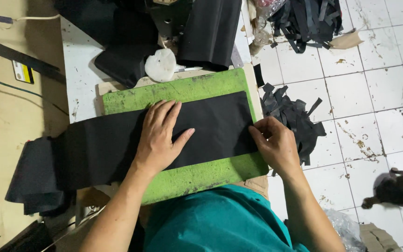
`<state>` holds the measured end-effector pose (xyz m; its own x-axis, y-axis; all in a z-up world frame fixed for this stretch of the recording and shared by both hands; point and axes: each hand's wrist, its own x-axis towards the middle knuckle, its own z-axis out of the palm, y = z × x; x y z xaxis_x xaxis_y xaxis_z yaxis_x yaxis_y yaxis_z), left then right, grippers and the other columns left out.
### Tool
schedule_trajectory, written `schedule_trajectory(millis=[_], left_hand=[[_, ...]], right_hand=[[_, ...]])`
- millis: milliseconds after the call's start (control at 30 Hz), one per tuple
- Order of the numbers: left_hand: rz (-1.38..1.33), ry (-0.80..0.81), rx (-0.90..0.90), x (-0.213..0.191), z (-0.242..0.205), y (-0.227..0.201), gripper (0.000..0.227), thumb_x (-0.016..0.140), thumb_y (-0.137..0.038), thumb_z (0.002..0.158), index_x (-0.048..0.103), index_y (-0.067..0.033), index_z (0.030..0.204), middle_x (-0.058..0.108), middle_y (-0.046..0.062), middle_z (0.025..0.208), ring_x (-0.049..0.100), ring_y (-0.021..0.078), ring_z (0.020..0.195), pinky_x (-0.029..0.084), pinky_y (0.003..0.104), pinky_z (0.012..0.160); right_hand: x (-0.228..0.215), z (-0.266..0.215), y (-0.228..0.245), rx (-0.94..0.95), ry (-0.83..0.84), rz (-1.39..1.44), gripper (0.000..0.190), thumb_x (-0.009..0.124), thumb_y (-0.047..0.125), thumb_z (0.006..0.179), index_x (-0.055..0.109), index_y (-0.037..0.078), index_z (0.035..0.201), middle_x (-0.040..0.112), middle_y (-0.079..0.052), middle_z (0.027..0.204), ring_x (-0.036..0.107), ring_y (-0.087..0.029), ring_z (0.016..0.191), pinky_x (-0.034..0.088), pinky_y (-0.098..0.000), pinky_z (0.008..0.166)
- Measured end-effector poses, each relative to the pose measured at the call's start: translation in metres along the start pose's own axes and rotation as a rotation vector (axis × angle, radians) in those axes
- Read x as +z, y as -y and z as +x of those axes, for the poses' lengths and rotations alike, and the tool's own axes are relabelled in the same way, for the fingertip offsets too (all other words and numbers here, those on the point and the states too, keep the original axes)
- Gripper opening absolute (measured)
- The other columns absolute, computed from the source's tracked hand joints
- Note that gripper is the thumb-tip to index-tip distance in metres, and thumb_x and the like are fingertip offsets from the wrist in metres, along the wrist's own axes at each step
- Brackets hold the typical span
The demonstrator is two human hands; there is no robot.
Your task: Aligning, smoothing, and measuring a strip of black leather on a workbench.
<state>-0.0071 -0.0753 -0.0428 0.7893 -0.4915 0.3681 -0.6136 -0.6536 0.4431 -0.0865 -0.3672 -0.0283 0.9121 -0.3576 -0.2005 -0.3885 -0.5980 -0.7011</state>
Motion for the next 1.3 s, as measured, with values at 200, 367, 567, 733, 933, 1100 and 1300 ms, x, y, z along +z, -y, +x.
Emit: schedule_trajectory(millis=[200, 367, 567, 733, 933, 1100, 1300], left_hand=[[0.032, -0.005, -0.009, 0.003, 0.001, 0.004, 0.062, 0.072, -0.043, 0.095, 0.062, 0.0006, 0.137, 0.058, 0.021, 0.132, 0.052, 0.0401, 0.131, 0.035, 0.052, 0.116], [0.079, -0.027, 0.044, 0.003, 0.001, 0.003, 0.054, 0.072, -0.035, 0.095, 0.064, 0.0009, 0.134, 0.059, 0.021, 0.13, 0.054, 0.0397, 0.129, 0.039, 0.052, 0.113], [0.042, -0.03, 0.061, -0.001, 0.003, 0.004, 0.051, 0.073, -0.03, 0.093, 0.065, 0.0009, 0.133, 0.059, 0.021, 0.128, 0.055, 0.0399, 0.126, 0.042, 0.051, 0.11], [0.039, -0.041, 0.071, -0.002, 0.003, 0.003, 0.048, 0.071, -0.026, 0.093, 0.065, 0.0017, 0.132, 0.06, 0.022, 0.128, 0.055, 0.0406, 0.127, 0.042, 0.051, 0.109], [0.071, -0.065, 0.094, 0.001, 0.002, 0.006, 0.049, 0.07, -0.026, 0.091, 0.066, 0.0, 0.132, 0.06, 0.021, 0.128, 0.056, 0.0395, 0.127, 0.042, 0.05, 0.109], [0.081, -0.081, 0.107, 0.003, 0.001, 0.008, 0.049, 0.07, -0.024, 0.09, 0.066, -0.0006, 0.133, 0.06, 0.021, 0.129, 0.056, 0.04, 0.127, 0.043, 0.051, 0.109], [0.084, -0.09, 0.109, 0.005, 0.001, 0.007, 0.049, 0.069, -0.023, 0.089, 0.067, -0.0012, 0.133, 0.06, 0.021, 0.13, 0.055, 0.04, 0.128, 0.042, 0.051, 0.11]], right_hand=[[-0.007, 0.01, -0.002, 0.013, 0.082, 0.063, 0.028, 0.084, 0.024, 0.085, 0.074, 0.01, 0.106, 0.076, -0.008, 0.081, 0.071, -0.022, 0.075, 0.054, -0.0357, 0.066], [-0.023, 0.009, 0.012, 0.006, 0.146, 0.096, 0.019, 0.079, 0.018, 0.089, 0.077, 0.007, 0.105, 0.076, -0.009, 0.082, 0.073, -0.022, 0.079, 0.055, -0.0337, 0.073], [-0.021, 0.008, 0.009, -0.029, 0.18, 0.006, 0.017, 0.078, 0.022, 0.089, 0.079, 0.014, 0.104, 0.077, -0.006, 0.081, 0.074, -0.023, 0.082, 0.056, -0.0368, 0.077], [-0.021, 0.006, 0.007, 0.036, 0.18, 0.023, 0.015, 0.079, 0.022, 0.088, 0.08, 0.016, 0.102, 0.077, -0.004, 0.079, 0.073, -0.019, 0.078, 0.055, -0.0332, 0.072], [-0.036, -0.001, 0.025, -0.004, 0.276, 0.075, 0.033, 0.081, 0.013, 0.083, 0.076, 0.008, 0.115, 0.078, -0.013, 0.09, 0.073, -0.026, 0.084, 0.056, -0.0397, 0.075], [-0.044, -0.014, 0.021, -0.112, 0.372, 0.091, 0.043, 0.078, 0.004, 0.082, 0.073, 0.006, 0.124, 0.077, -0.02, 0.095, 0.072, -0.033, 0.086, 0.057, -0.043, 0.077], [-0.035, -0.017, 0.026, -0.075, 0.257, 0.203, 0.026, 0.071, 0.017, 0.096, 0.075, 0.006, 0.119, 0.076, -0.012, 0.089, 0.069, -0.021, 0.083, 0.056, -0.0356, 0.076]])
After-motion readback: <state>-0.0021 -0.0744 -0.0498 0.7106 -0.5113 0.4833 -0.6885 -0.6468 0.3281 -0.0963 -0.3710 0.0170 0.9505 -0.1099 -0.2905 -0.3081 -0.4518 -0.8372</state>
